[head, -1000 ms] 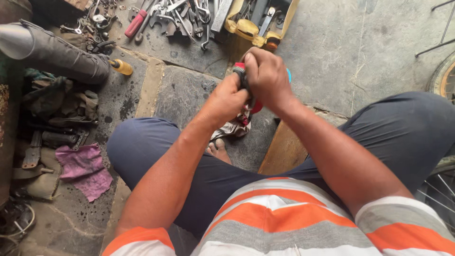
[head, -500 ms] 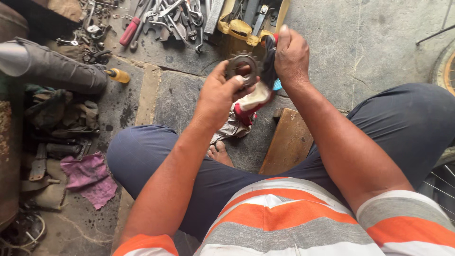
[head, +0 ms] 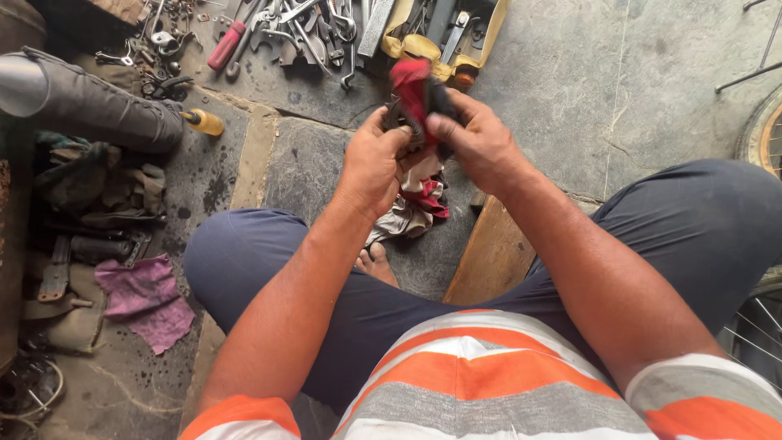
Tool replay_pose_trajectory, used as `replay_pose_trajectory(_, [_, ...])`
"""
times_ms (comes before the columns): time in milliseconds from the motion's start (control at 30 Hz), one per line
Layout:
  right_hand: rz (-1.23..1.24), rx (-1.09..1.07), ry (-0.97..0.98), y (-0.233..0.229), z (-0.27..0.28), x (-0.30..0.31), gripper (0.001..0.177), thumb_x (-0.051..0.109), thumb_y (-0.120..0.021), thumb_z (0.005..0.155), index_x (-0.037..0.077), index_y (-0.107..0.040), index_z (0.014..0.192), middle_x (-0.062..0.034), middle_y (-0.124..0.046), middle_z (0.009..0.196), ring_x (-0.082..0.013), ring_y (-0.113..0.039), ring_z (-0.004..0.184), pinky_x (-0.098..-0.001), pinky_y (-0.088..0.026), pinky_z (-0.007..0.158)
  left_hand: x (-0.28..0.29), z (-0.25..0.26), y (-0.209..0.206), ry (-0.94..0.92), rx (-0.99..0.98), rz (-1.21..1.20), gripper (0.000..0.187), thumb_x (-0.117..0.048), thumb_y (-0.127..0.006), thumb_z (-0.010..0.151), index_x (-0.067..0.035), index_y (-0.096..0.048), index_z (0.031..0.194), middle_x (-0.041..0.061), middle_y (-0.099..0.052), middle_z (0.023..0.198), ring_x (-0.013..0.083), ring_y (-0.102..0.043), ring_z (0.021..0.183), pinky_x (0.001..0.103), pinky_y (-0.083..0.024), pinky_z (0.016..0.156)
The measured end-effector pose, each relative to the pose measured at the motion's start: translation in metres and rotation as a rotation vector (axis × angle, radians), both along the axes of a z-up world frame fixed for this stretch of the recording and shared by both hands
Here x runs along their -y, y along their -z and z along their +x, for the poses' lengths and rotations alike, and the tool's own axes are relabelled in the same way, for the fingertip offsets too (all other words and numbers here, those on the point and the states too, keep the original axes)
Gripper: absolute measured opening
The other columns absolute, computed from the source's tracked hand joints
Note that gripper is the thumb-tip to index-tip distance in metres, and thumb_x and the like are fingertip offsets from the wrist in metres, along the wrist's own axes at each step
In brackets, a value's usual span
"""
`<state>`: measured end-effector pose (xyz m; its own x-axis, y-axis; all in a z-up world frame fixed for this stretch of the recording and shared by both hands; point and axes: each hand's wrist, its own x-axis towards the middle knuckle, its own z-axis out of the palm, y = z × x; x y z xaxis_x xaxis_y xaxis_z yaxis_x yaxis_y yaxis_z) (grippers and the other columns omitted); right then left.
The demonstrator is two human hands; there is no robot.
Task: The person sits on the floor and cleans small mechanical parts. They wipe a small metal ring with a white cloth, then handle a larger metal gear, wiping it with a red cloth. The person also picks up and wipes a small cylindrical component.
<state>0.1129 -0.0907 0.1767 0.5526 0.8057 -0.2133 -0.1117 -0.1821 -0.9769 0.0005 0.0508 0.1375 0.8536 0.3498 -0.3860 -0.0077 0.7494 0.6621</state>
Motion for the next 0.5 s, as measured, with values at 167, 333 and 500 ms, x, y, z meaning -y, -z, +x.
replay_pose_trajectory(167, [-0.172,0.314,0.079,0.0,0.006,-0.008,0.045,0.046,-0.067,0.103,0.005,-0.066,0.121,-0.0032,-0.071,0.1,-0.0125,-0.066,0.094,-0.0302,-0.056,0.085,0.008,-0.006,-0.008,0.178,-0.025,0.08,0.033,0.006,-0.051,0.093,0.001,-0.052,0.126,0.015,-0.066,0.117,0.0231,-0.071,0.1,0.041,-0.064,0.092])
replay_pose_trajectory(333, [-0.296,0.199,0.076,-0.003,0.012,-0.016,0.041,0.042,-0.072,0.095,0.007,-0.07,0.117,-0.0008,-0.074,0.096,-0.0113,-0.069,0.089,-0.0292,-0.057,0.081,0.01,-0.007,-0.011,0.279,-0.017,0.137,0.038,0.004,-0.05,0.094,-0.004,-0.05,0.131,0.011,-0.067,0.12,0.0175,-0.072,0.105,0.039,-0.063,0.092])
replay_pose_trajectory(500, [0.065,-0.187,-0.06,-0.005,0.011,-0.001,0.039,0.03,-0.075,0.088,0.012,-0.066,0.122,0.0037,-0.072,0.103,-0.0074,-0.067,0.096,-0.0271,-0.056,0.091,0.003,-0.001,-0.005,0.12,-0.002,0.063,0.03,0.005,-0.055,0.098,0.002,-0.051,0.127,0.013,-0.068,0.113,0.0216,-0.072,0.098,0.04,-0.063,0.091])
